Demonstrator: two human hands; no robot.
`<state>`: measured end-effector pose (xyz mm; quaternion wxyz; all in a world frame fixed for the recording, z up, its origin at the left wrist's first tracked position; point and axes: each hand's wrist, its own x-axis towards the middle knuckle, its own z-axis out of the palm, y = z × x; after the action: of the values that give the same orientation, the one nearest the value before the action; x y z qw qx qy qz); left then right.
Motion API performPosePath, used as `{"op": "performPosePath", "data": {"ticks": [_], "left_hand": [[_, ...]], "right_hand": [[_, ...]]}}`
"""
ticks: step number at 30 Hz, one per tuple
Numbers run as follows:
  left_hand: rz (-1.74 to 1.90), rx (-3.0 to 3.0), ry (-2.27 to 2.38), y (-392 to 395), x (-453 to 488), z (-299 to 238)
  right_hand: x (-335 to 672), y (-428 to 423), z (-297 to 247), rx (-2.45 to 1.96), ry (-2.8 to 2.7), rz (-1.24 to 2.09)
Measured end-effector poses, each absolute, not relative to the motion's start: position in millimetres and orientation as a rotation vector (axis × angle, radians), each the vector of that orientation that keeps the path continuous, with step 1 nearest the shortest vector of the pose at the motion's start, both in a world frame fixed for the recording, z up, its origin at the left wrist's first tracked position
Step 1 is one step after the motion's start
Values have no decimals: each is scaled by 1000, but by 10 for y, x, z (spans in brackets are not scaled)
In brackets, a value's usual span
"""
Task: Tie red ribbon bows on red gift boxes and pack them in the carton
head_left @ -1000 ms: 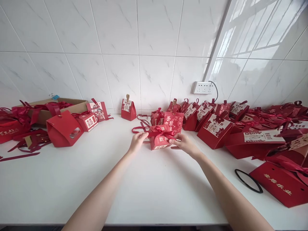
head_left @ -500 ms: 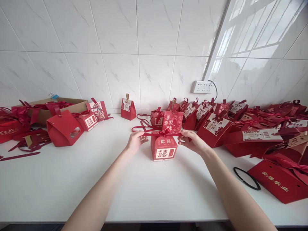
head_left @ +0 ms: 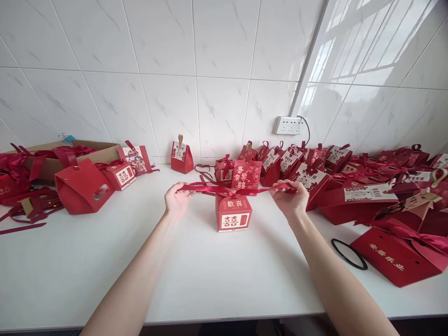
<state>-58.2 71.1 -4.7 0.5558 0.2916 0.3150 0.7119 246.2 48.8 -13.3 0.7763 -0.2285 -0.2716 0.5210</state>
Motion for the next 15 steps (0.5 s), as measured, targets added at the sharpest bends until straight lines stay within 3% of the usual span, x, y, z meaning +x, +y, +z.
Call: {"op": "performPosePath", "data": {"ticks": [15], "left_hand": [[1734,660,794,715,-650,10]], "right_hand": [[2536,439,-50,-426,-503,1162]]}}
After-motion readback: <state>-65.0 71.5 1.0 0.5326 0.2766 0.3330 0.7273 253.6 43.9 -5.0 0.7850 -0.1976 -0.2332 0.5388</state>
